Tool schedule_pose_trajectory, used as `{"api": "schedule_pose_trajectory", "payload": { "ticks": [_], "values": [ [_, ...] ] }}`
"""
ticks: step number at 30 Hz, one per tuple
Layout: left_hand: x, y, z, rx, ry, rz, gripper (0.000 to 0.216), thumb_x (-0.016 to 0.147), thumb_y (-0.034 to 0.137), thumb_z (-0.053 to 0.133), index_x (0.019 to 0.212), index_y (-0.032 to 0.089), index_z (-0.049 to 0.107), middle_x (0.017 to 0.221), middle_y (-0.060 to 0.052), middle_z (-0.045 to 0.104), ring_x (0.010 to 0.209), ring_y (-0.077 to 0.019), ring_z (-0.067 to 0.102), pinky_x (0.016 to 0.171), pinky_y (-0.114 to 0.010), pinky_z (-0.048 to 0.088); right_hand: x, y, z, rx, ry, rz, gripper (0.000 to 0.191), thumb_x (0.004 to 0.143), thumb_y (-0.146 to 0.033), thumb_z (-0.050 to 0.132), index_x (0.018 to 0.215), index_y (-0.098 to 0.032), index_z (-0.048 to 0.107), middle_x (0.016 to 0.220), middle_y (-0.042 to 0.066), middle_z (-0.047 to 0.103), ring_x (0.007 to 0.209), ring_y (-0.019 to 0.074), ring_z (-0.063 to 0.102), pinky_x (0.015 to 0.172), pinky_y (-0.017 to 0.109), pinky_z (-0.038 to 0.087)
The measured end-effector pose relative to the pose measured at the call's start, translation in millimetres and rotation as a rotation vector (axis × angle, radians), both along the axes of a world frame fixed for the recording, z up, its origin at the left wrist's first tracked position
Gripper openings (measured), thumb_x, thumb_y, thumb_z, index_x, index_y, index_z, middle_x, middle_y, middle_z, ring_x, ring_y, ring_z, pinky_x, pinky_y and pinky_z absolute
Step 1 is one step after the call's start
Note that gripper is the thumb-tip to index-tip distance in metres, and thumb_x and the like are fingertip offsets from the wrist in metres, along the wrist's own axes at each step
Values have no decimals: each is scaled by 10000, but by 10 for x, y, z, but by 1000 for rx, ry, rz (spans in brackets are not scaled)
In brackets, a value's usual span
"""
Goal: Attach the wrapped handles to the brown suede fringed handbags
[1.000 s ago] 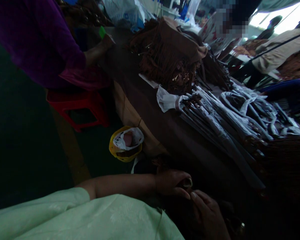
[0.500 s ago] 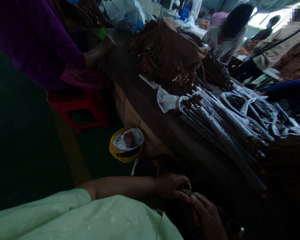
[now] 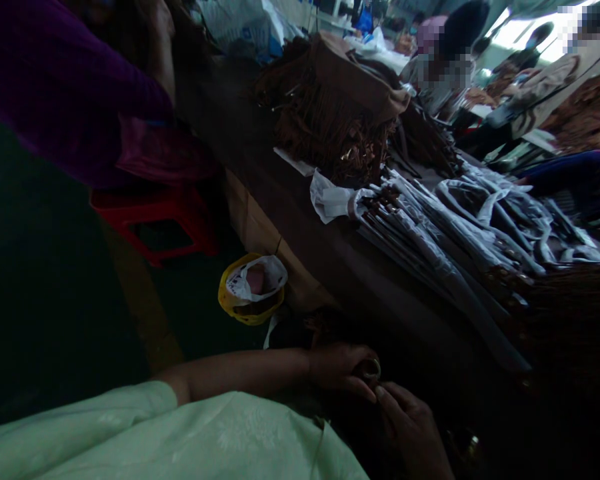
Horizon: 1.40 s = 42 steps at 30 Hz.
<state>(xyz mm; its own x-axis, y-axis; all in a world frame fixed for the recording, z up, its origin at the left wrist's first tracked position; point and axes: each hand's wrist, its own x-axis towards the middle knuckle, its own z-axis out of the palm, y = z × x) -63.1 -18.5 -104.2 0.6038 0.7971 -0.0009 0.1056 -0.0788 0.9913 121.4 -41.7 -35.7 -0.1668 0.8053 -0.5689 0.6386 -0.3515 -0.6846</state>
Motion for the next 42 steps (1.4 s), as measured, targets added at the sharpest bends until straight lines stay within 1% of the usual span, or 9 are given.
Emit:
{"api": "schedule_pose_trajectory", "payload": {
  "ticks": [4, 8, 11, 14, 21, 28, 34, 38, 42],
  "values": [
    [-44, 13, 35, 63, -8, -39, 540, 748, 446, 721, 1152, 166, 497, 1036, -60, 599, 906, -183, 576, 762, -267, 473, 12, -9, -18, 9, -34, -20, 436, 760, -572, 571, 836, -152, 662, 460, -52, 427, 435, 103, 373, 428, 225, 284],
    [-85, 37, 28, 237, -61, -93, 343, 892, 327, 531, 1180, 155, 465, 1086, -89, 576, 964, -189, 554, 844, -293, 460, 3, -8, 1, -4, -22, -55, 470, 733, -598, 586, 824, -143, 665, 448, -61, 393, 426, 96, 350, 418, 223, 270],
    [-76, 48, 13, 278, -21, -108, 294, 905, 272, 471, 1175, 156, 463, 1071, -89, 578, 951, -184, 554, 840, -288, 459, 5, -8, 10, -21, -10, -45, 502, 719, -618, 590, 832, -134, 662, 445, -63, 393, 421, 92, 339, 415, 222, 264],
    [-52, 45, 12, 275, 10, -110, 278, 907, 261, 456, 1162, 152, 473, 1046, -85, 585, 922, -177, 560, 812, -272, 463, 23, -16, -4, -26, 2, -36, 499, 746, -606, 575, 866, -130, 661, 444, -63, 394, 422, 91, 340, 418, 221, 263],
    [-79, 32, 79, 223, -19, -174, 308, 949, 290, 396, 1212, 145, 464, 1124, -103, 570, 1027, -188, 554, 898, -286, 444, 56, -38, -2, -32, 13, -4, 460, 778, -572, 574, 879, -133, 666, 453, -60, 402, 423, 90, 356, 418, 219, 265],
    [-117, 58, 102, 141, -36, -230, 324, 944, 303, 406, 1216, 140, 474, 1083, -89, 591, 972, -179, 571, 835, -272, 462, 53, -52, -15, -39, 57, -15, 458, 766, -578, 587, 849, -136, 671, 446, -53, 414, 416, 90, 359, 410, 217, 270],
    [-22, 10, 111, 148, 47, -145, 277, 895, 262, 481, 1147, 151, 505, 1040, -78, 616, 893, -166, 576, 767, -249, 460, 29, -121, -12, -41, 41, -29, 452, 773, -591, 569, 824, -152, 665, 431, -56, 401, 403, 89, 346, 399, 215, 260],
    [24, -55, 93, 140, 83, -74, 283, 877, 224, 498, 1151, 154, 501, 1047, -74, 619, 892, -159, 579, 767, -237, 456, 22, -154, 24, -43, 31, 14, 461, 805, -610, 521, 784, -163, 629, 461, -45, 436, 428, 95, 379, 424, 217, 294],
    [34, -79, 61, 155, 81, -69, 272, 877, 210, 495, 1140, 146, 509, 1031, -71, 618, 887, -153, 574, 768, -230, 454, 28, -137, 64, -80, 76, 75, 480, 809, -636, 502, 735, -170, 593, 494, -36, 454, 456, 101, 404, 447, 221, 312]
  ]
}}
